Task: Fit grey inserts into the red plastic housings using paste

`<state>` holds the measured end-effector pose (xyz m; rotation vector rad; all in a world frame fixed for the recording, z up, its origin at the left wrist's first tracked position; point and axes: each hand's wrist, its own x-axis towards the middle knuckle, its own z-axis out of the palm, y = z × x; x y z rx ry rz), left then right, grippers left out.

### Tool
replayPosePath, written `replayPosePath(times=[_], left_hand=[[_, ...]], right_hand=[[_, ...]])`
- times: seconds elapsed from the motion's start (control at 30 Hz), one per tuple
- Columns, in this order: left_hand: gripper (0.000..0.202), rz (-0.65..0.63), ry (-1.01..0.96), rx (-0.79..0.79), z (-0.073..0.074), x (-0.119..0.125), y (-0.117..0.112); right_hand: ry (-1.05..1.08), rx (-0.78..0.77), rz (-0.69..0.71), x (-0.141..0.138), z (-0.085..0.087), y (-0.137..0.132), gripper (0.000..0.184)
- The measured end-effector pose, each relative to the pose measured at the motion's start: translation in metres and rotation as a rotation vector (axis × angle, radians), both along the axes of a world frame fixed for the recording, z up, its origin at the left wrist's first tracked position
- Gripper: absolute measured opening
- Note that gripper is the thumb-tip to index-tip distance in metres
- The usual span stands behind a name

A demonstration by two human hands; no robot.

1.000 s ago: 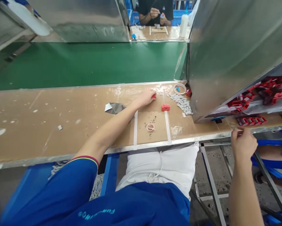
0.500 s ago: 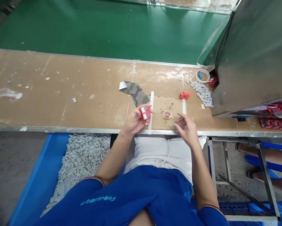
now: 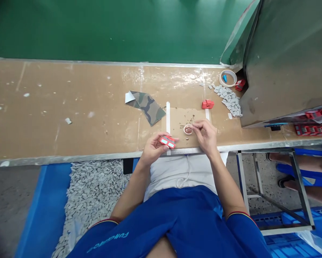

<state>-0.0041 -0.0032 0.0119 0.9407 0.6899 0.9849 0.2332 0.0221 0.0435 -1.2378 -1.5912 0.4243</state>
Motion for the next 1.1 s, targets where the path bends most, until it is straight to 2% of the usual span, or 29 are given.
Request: replayPosePath(times=[0.07,0.27,0.37,0.5,0.67,0.87,1.1], left_hand=[[0.043,-0.009,0.050,0.023,0.002,0.000,-0.001],[0.039,0.098,0.196,0.122,-0.002,0.007,-0.005],[0.038,0.116,0.291,0.171,-0.004,0.010,-0.007],[0.037,0.108,0.409,0.220,-0.001,0.011,-0.010],[0.033,0.121,0.468,0.263,0.002,0.013,-0.011],[0.033,0.107,0.485,0.275,0.002,0.013,-0.010],[0.029,0.103,0.492,0.315,0.002,0.012,-0.010]], right_hand=[[0.053,-0.008,-0.051,-0.001,-0.004,-0.001,0.019],[0.435,-0.249,-0.203,-0.003,-0.014,-0.013,0.037],[0.512,-0.304,-0.227,-0.003,-0.012,-0.016,0.044],[0.488,-0.292,-0.211,-0.006,0.001,-0.027,0.043],[0.355,-0.297,-0.109,-0.016,0.014,-0.050,0.031],[0.264,-0.279,-0.043,-0.023,0.008,-0.054,0.012],[0.236,-0.317,-0.037,-0.025,0.004,-0.053,0.019]])
